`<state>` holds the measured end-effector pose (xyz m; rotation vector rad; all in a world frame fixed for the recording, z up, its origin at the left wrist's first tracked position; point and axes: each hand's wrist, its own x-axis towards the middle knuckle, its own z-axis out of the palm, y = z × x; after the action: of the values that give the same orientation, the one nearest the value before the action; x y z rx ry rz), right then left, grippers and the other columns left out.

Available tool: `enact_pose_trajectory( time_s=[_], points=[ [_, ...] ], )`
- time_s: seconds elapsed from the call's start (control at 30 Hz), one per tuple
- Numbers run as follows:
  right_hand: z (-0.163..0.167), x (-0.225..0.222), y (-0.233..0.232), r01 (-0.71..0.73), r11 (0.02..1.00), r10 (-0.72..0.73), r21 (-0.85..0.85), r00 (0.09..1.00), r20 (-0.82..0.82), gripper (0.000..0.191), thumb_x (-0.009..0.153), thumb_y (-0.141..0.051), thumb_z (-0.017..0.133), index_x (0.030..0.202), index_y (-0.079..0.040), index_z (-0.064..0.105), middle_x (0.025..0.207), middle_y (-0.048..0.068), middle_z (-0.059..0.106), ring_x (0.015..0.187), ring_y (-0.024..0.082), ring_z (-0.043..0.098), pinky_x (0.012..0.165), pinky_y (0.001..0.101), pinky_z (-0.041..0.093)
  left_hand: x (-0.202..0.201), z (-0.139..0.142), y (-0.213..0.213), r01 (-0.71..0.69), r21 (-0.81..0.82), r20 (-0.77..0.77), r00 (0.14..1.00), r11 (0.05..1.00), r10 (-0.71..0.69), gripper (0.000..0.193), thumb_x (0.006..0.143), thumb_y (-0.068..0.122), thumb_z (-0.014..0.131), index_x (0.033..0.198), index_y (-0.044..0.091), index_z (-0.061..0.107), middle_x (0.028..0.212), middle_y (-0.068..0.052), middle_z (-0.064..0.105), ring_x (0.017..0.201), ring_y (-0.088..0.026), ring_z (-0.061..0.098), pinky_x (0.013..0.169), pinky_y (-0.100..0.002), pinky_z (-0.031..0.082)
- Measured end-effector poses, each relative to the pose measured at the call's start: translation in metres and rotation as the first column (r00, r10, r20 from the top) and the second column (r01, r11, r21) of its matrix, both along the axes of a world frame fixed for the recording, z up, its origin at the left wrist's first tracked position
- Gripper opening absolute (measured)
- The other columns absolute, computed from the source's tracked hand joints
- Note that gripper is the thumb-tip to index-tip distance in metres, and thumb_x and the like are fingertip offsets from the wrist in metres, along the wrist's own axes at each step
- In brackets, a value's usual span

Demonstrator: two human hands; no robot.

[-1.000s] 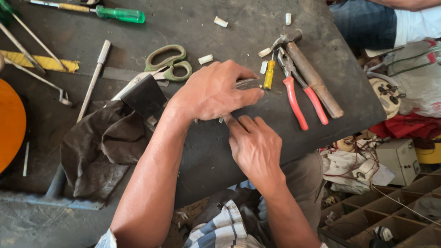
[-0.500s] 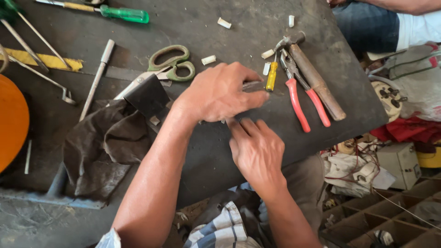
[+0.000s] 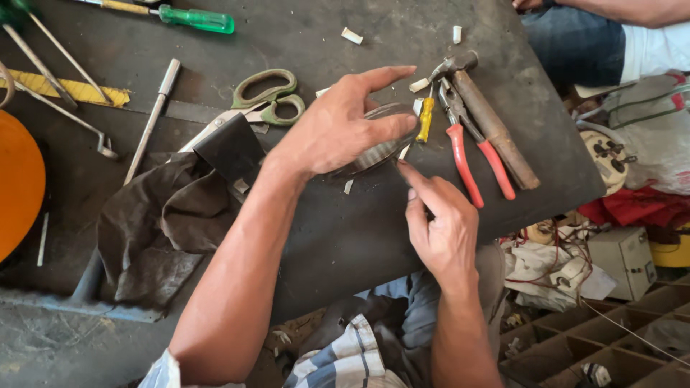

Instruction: The person hammers small white plastic inserts into the holes of a round metal ring on a workbench, then holds the ring and presses additional inserts into place by hand, working around the ring one piece at a time.

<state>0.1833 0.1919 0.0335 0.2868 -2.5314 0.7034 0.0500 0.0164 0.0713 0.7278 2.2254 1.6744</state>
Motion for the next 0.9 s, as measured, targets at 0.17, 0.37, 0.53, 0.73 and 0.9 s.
enact_pose_trajectory(
  time_s=[0.17,0.37,0.53,0.73,0.9],
  points=[
    [0.002,0.002,0.011,0.045,0.999,-0.044,-0.017,0.997,0.058,0.035,0.094,0.003,0.061,0.127,-0.005,0.072,0.076,0.012,0.054,0.065,0.026,0.055,0.065,0.0384,0.046,0.003,0.007,0.004,0.012,-0.192,-0.146,0.988,0.981,-0.041,0.071,0.083,0.042,0.070,0.147,0.013,0.059,0.094,-0.022,0.076,0.089,-0.034,0.073,0.083,-0.042,0.055],
    [-0.001,0.002,0.013,0.026,1.000,-0.025,-0.016,0.997,0.069,0.035,0.094,0.001,0.063,0.127,-0.005,0.071,0.078,0.012,0.055,0.066,0.026,0.056,0.065,0.0386,0.046,-0.001,0.005,-0.011,0.024,-0.163,-0.262,0.963,0.986,-0.067,0.065,0.083,0.051,0.070,0.132,0.008,0.068,0.108,-0.021,0.076,0.102,-0.034,0.073,0.089,-0.042,0.055],
    [-0.001,0.002,0.004,0.028,1.000,-0.028,-0.002,0.997,0.077,0.036,0.092,0.000,0.065,0.127,-0.006,0.071,0.077,0.011,0.055,0.066,0.026,0.057,0.065,0.0389,0.047,-0.002,0.006,-0.013,-0.044,-0.254,-0.225,0.974,0.966,-0.014,0.065,0.081,0.058,0.070,0.122,0.008,0.073,0.106,-0.021,0.076,0.101,-0.037,0.073,0.088,-0.043,0.054],
    [-0.004,0.003,-0.014,-0.016,0.999,0.013,0.052,0.998,0.059,0.039,0.089,0.000,0.067,0.126,-0.009,0.073,0.074,0.010,0.054,0.068,0.027,0.058,0.066,0.0393,0.049,0.002,0.007,-0.004,0.008,-0.247,-0.216,0.974,0.969,-0.063,0.063,0.081,0.055,0.068,0.119,0.006,0.073,0.096,-0.021,0.076,0.093,-0.037,0.075,0.084,-0.043,0.056],
    [-0.009,0.001,-0.028,-0.042,0.990,0.041,0.133,0.999,0.004,0.046,0.084,0.001,0.067,0.128,-0.011,0.072,0.075,0.005,0.055,0.070,0.023,0.059,0.067,0.0384,0.050,0.001,0.001,0.000,-0.005,-0.257,-0.202,0.978,0.966,-0.049,0.061,0.080,0.050,0.065,0.122,0.007,0.073,0.085,-0.022,0.076,0.088,-0.038,0.074,0.082,-0.045,0.055]
  ],
)
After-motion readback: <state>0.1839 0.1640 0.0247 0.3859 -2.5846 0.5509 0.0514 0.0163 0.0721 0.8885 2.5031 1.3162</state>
